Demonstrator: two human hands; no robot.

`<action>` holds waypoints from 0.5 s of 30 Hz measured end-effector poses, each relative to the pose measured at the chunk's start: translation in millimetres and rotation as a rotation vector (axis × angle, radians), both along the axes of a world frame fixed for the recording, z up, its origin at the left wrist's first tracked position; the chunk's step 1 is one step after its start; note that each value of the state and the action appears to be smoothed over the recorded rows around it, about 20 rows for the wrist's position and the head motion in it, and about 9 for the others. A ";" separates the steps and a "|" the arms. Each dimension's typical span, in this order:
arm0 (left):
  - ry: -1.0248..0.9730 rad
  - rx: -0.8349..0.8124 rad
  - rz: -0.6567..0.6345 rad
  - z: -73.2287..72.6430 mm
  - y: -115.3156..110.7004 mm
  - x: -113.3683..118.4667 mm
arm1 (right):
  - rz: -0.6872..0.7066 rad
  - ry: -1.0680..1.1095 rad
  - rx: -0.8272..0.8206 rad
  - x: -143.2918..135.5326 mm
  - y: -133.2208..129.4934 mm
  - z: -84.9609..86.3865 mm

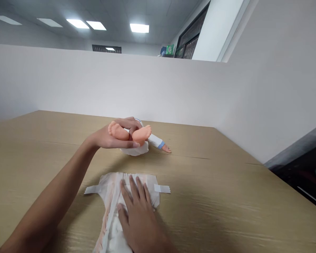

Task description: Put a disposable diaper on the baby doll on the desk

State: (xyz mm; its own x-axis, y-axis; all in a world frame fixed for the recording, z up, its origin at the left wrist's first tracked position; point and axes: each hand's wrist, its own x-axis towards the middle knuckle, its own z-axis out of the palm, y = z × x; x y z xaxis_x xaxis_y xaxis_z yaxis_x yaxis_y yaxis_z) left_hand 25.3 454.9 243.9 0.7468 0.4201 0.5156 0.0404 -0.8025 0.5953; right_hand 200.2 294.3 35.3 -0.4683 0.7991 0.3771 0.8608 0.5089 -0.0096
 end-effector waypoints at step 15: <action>-0.155 -0.080 0.008 4.1 6.4 -2.5 | -0.030 0.098 -0.176 -14.8 93.6 -5.3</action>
